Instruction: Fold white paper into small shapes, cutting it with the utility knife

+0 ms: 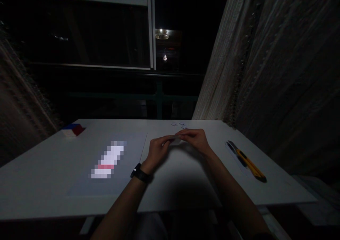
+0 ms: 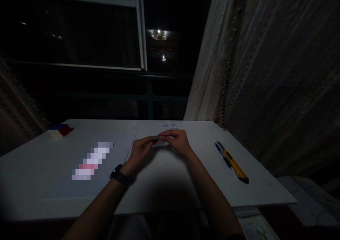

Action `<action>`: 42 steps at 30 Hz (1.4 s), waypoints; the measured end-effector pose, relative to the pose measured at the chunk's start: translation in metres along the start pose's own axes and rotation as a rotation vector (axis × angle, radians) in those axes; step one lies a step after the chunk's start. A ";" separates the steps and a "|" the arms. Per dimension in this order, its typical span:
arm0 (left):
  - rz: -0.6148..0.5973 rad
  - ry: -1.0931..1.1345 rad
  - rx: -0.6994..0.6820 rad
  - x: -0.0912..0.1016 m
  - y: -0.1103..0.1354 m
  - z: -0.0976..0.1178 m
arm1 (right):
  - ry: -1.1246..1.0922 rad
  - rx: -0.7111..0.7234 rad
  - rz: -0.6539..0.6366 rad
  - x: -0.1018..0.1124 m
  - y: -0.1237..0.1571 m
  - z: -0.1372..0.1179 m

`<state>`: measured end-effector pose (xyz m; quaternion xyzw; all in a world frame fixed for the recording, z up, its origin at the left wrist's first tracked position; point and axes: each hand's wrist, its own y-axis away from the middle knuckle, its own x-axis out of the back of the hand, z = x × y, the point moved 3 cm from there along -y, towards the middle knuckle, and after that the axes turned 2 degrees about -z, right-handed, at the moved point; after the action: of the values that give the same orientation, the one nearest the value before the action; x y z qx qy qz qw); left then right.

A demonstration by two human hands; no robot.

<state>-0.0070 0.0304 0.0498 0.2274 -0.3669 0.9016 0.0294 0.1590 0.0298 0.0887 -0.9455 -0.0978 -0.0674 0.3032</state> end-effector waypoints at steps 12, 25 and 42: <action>-0.109 0.082 0.193 -0.006 0.000 0.001 | 0.069 -0.124 0.146 0.007 0.000 0.009; -0.189 0.153 0.281 -0.011 0.002 -0.002 | 0.058 -0.122 0.212 0.006 0.000 0.007; -0.230 0.301 0.453 -0.009 -0.001 -0.005 | 0.089 -0.190 0.222 0.001 -0.002 0.025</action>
<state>-0.0008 0.0353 0.0429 0.1319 -0.1199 0.9748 0.1340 0.1617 0.0462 0.0697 -0.9710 0.0278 -0.0844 0.2219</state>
